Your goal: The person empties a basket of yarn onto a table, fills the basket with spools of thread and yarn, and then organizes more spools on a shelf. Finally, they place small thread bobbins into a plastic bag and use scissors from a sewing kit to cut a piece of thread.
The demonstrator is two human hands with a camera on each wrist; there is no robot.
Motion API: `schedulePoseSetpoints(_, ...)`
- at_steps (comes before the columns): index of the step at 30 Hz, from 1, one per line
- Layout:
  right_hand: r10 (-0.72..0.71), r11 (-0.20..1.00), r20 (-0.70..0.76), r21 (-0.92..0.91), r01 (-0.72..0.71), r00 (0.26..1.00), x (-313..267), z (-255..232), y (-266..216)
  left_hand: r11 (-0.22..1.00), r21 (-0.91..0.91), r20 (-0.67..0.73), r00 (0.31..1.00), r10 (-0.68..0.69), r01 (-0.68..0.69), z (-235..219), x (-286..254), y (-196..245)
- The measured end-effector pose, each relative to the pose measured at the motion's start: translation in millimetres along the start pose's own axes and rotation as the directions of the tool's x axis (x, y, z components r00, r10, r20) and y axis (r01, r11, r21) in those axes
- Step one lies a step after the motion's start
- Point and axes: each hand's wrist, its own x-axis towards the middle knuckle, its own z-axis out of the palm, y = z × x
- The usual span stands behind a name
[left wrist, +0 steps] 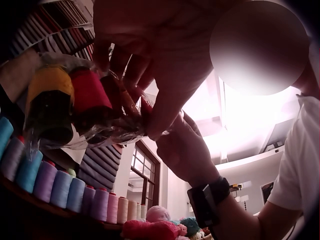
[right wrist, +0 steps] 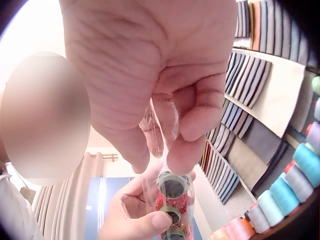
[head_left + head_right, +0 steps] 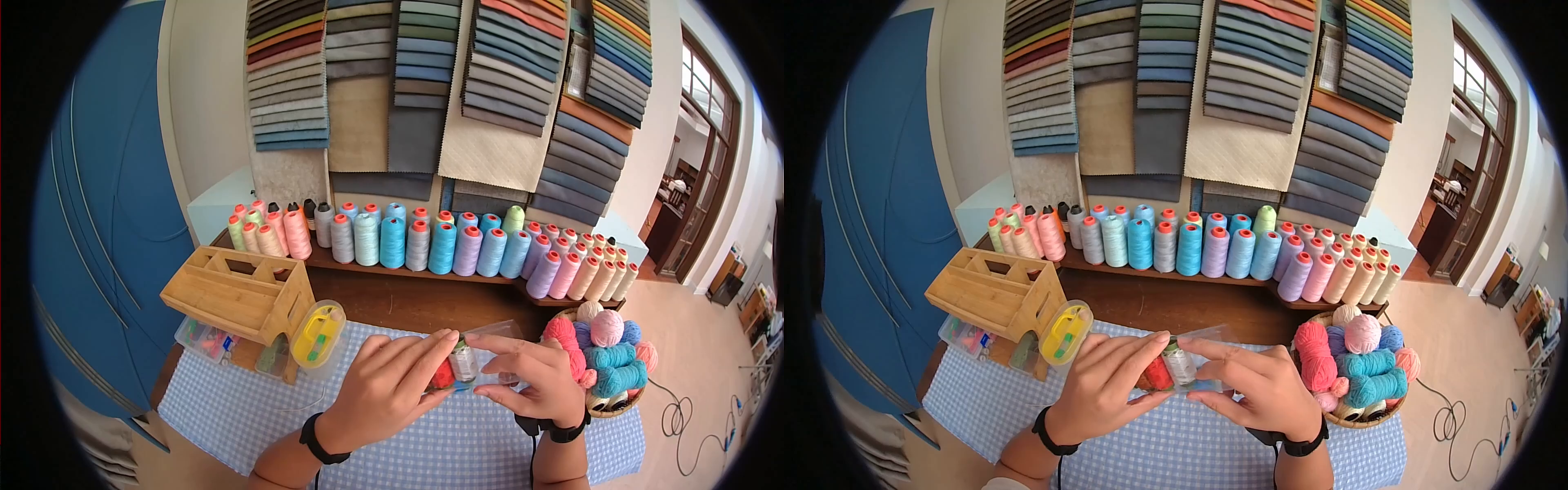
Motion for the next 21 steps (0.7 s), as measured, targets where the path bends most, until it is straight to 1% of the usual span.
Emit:
schedulePoseSetpoints(2,0.021,1.0,0.02,-0.021,-0.02,1.0,-2.6,0.5,3.8,1.0,0.008,0.009,1.0,0.005,-0.005,0.1,0.8,0.1)
schedulePoseSetpoints(4,-0.076,0.997,-0.05,-0.032,0.075,0.996,-5.7,2.9,11.1,1.0,0.015,0.02,1.0,0.01,-0.01,0.7,1.1,-0.2)
schedulePoseSetpoints(5,-0.075,0.997,-0.051,-0.032,0.073,0.996,-5.1,2.8,9.4,1.0,-0.013,0.006,1.0,-0.022,0.022,1.7,0.5,-0.7)
schedulePoseSetpoints(6,-0.101,0.993,-0.083,-0.075,0.095,0.991,-3.6,2.8,6.3,0.998,-0.042,-0.007,0.999,-0.054,0.054,2.8,-0.3,-1.2)
schedulePoseSetpoints(7,-0.128,0.986,-0.113,-0.118,0.115,0.985,-2.9,2.9,4.5,0.998,-0.043,-0.006,0.999,-0.054,0.053,4.1,-1.3,-2.0)
schedulePoseSetpoints(8,-0.127,0.986,-0.113,-0.118,0.114,0.985,-4.1,3.7,5.0,0.995,-0.056,-0.017,0.996,-0.087,0.086,5.5,-2.5,-3.1)
schedulePoseSetpoints(9,-0.092,0.995,-0.087,-0.046,0.088,0.992,-5.9,5.1,6.0,0.991,-0.069,-0.028,0.992,-0.12,0.118,6.0,-3.2,-3.7)
schedulePoseSetpoints(10,-0.059,0.998,-0.057,0.025,0.06,0.997,-6.7,6.0,6.4,0.99,-0.07,-0.027,0.992,-0.121,0.119,5.8,-3.0,-3.9)
schedulePoseSetpoints(11,-0.059,0.998,-0.056,0.026,0.06,0.997,-6.0,6.0,5.3,0.992,-0.073,-0.034,0.994,-0.104,0.102,5.5,-2.2,-4.1)
schedulePoseSetpoints(13,-0.007,0.997,-0.032,0.083,0.01,0.999,-4.2,5.8,2.3,0.994,-0.076,-0.041,0.995,-0.088,0.084,4.6,-0.2,-3.2)
schedulePoseSetpoints(15,-0.024,0.998,-0.031,0.061,0.026,0.999,-3.6,6.2,2.9,0.995,-0.042,0.064,0.994,-0.086,0.089,2.4,1.8,-1.5)
schedulePoseSetpoints(16,-0.041,0.998,-0.03,0.038,0.042,0.999,-3.3,6.4,3.1,0.995,-0.041,0.064,0.994,-0.088,0.091,3.9,1.2,-3.9)
schedulePoseSetpoints(17,-0.042,0.998,-0.028,0.039,0.043,0.999,-2.8,5.8,1.9,0.988,-0.096,0.074,0.991,-0.112,0.119,7.2,0.1,-7.9)
schedulePoseSetpoints(18,-0.029,1.0,-0.027,0.003,0.03,0.999,-2.1,4.6,-0.2,0.978,-0.151,0.085,0.987,-0.135,0.147,8.6,-0.5,-10.5)
schedulePoseSetpoints(19,-0.017,0.999,-0.028,-0.034,0.016,0.999,-1.5,3.7,-1.8,0.978,-0.151,0.084,0.987,-0.136,0.147,7.6,-0.2,-11.3)
schedulePoseSetpoints(20,-0.018,0.999,-0.027,-0.034,0.017,0.999,-1.4,3.3,-2.6,0.948,-0.226,0.146,0.97,-0.194,0.223,6.2,0.2,-12.4)
schedulePoseSetpoints(21,0.017,1.0,-0.023,-0.011,-0.017,1.0,-1.6,3.3,-3.5,0.907,-0.295,0.212,0.946,-0.245,0.301,4.2,0.7,-13.8)
